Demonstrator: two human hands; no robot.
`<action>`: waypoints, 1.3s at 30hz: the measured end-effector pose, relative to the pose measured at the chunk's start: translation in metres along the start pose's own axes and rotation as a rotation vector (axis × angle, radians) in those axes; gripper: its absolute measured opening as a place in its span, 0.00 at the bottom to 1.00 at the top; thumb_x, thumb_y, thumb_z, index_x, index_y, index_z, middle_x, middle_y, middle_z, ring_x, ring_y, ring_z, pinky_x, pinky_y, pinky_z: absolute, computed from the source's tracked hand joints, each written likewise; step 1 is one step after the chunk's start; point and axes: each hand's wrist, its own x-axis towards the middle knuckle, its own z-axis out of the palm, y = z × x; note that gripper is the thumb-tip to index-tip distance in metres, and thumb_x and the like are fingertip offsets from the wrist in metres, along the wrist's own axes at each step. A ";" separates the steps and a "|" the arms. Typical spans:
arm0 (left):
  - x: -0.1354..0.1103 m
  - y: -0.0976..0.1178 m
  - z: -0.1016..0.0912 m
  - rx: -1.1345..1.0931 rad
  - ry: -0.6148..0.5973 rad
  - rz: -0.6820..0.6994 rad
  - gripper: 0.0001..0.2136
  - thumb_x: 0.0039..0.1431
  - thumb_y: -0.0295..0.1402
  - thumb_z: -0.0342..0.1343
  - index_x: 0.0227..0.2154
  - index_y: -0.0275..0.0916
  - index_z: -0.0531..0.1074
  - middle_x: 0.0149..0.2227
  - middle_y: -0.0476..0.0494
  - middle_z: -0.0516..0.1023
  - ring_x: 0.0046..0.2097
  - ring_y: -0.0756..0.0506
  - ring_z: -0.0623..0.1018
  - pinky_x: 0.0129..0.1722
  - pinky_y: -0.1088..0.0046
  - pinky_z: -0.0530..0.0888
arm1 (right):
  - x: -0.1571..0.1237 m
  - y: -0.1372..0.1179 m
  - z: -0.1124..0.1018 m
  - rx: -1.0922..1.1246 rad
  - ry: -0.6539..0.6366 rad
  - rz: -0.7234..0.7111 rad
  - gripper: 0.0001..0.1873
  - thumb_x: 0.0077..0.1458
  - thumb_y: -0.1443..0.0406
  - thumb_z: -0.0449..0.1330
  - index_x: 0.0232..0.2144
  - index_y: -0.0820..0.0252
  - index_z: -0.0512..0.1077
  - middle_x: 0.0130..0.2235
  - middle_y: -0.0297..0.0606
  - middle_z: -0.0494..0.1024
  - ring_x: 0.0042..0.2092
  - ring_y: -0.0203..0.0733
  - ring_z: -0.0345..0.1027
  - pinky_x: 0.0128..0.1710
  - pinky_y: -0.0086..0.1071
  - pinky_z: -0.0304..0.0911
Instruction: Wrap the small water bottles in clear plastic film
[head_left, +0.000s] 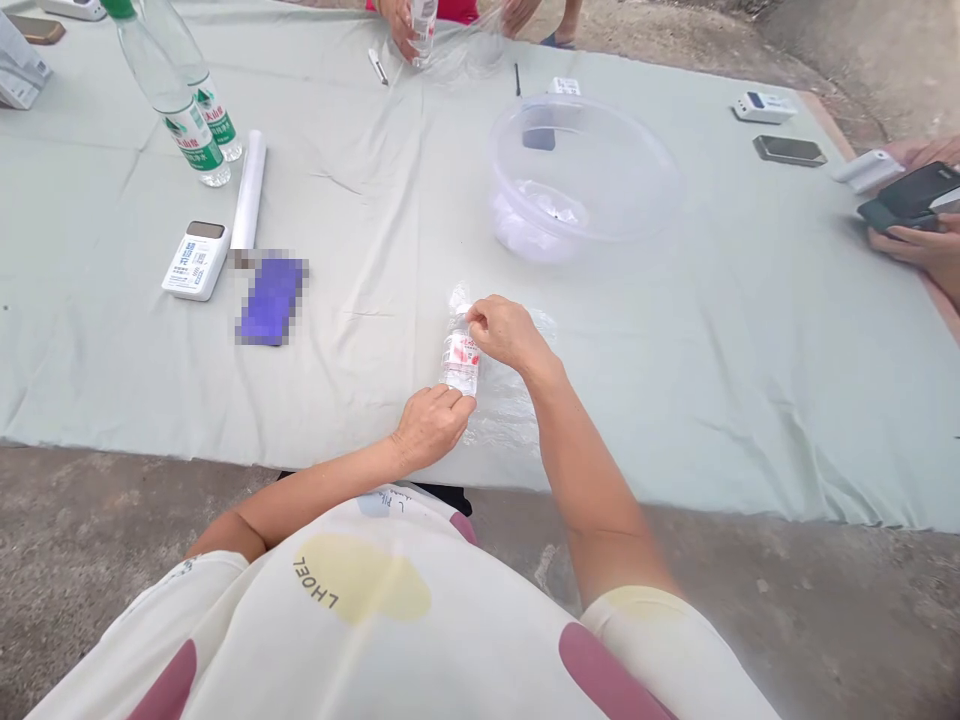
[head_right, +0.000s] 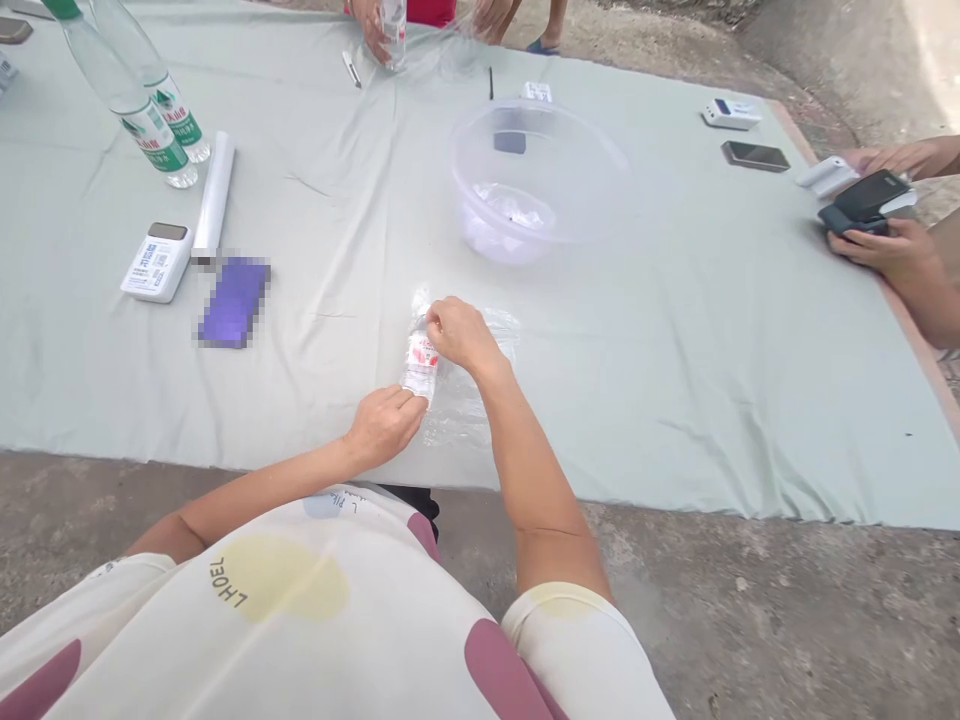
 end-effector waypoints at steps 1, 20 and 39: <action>0.004 0.003 0.003 0.040 -0.020 0.072 0.12 0.60 0.19 0.46 0.30 0.39 0.70 0.27 0.44 0.73 0.32 0.45 0.71 0.29 0.68 0.59 | -0.006 0.007 0.003 0.091 0.031 0.004 0.13 0.53 0.71 0.52 0.33 0.60 0.77 0.39 0.43 0.78 0.39 0.44 0.71 0.41 0.40 0.68; 0.048 0.042 0.032 0.214 -0.151 0.631 0.11 0.60 0.17 0.50 0.37 0.34 0.75 0.33 0.38 0.77 0.45 0.40 0.72 0.44 0.60 0.62 | -0.030 0.054 0.020 0.569 0.186 0.263 0.20 0.57 0.58 0.55 0.46 0.58 0.78 0.44 0.39 0.81 0.43 0.44 0.74 0.46 0.40 0.68; 0.132 -0.078 -0.008 -0.042 -0.122 0.246 0.30 0.50 0.16 0.43 0.57 0.38 0.66 0.61 0.35 0.70 0.63 0.40 0.67 0.59 0.55 0.63 | -0.110 0.014 0.053 -0.102 0.513 0.095 0.23 0.56 0.61 0.62 0.54 0.59 0.69 0.55 0.49 0.72 0.53 0.56 0.65 0.52 0.50 0.64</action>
